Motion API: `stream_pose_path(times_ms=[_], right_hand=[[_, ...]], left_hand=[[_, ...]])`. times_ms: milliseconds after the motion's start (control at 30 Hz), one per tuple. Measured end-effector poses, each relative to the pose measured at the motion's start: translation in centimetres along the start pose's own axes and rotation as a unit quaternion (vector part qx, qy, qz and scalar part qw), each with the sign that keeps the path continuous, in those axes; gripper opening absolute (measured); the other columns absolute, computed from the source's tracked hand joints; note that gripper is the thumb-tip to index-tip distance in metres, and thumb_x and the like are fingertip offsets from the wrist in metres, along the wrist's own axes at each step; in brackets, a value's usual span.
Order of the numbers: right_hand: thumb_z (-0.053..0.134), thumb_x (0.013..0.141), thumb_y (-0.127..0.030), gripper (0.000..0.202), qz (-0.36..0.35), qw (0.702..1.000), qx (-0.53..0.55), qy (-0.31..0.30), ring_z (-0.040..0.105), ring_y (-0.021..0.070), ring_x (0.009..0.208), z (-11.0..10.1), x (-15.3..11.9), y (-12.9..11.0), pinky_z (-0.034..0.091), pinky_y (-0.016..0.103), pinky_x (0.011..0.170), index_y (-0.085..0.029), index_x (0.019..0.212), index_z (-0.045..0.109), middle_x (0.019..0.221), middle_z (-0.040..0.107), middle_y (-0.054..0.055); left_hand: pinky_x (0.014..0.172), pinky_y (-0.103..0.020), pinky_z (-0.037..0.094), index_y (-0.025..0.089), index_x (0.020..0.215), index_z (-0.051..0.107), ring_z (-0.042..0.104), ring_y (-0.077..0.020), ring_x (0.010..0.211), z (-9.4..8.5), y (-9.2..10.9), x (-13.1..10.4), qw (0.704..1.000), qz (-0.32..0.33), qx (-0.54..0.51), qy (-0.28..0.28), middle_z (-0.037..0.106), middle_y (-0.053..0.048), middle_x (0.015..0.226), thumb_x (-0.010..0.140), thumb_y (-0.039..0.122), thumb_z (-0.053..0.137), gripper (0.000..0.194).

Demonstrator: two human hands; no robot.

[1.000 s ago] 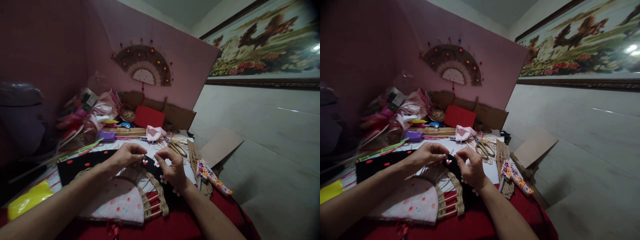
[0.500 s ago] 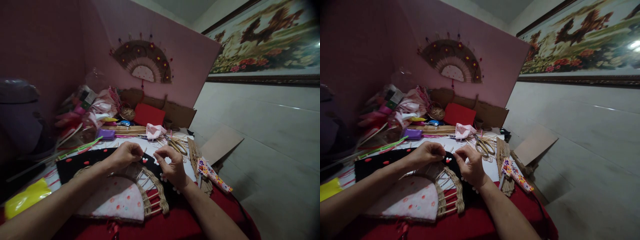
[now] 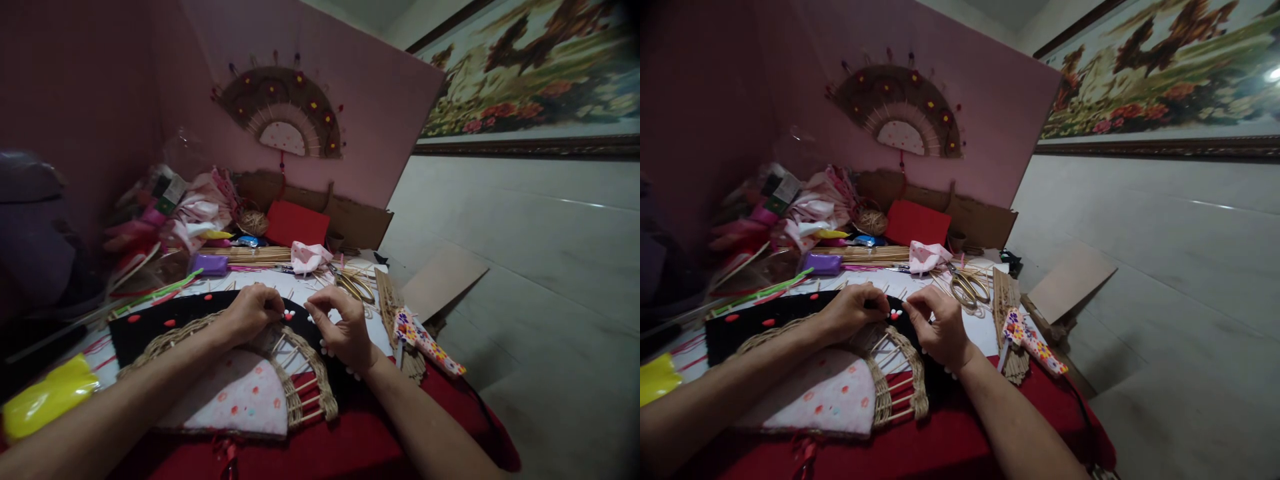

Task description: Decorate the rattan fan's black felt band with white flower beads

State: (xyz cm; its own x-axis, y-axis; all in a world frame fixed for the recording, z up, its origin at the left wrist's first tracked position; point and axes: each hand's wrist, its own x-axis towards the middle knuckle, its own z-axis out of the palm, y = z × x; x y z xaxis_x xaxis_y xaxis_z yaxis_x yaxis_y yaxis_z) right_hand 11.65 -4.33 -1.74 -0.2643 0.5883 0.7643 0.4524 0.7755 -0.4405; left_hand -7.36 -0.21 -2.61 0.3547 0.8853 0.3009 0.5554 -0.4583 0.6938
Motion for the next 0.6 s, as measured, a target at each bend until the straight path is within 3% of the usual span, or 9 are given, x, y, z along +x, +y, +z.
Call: stream_pose_path(times_ms=[600], right_hand=[[0.054, 0.082, -0.021, 0.007, 0.003, 1.000, -0.007, -0.006, 0.049, 0.0116, 0.059, -0.02, -0.02, 0.02, 0.043, 0.025, 0.057, -0.019, 0.076, 0.057, 0.067, 0.055, 0.000]], left_hand=[[0.064, -0.024, 0.038, 0.019, 0.064, 0.070, 0.053, -0.0151, 0.067, 0.22, 0.12, -0.10, 0.999, 0.020, 0.042, -0.005, 0.063, -0.002, 0.065, 0.066, 0.020, 0.062, 0.008]])
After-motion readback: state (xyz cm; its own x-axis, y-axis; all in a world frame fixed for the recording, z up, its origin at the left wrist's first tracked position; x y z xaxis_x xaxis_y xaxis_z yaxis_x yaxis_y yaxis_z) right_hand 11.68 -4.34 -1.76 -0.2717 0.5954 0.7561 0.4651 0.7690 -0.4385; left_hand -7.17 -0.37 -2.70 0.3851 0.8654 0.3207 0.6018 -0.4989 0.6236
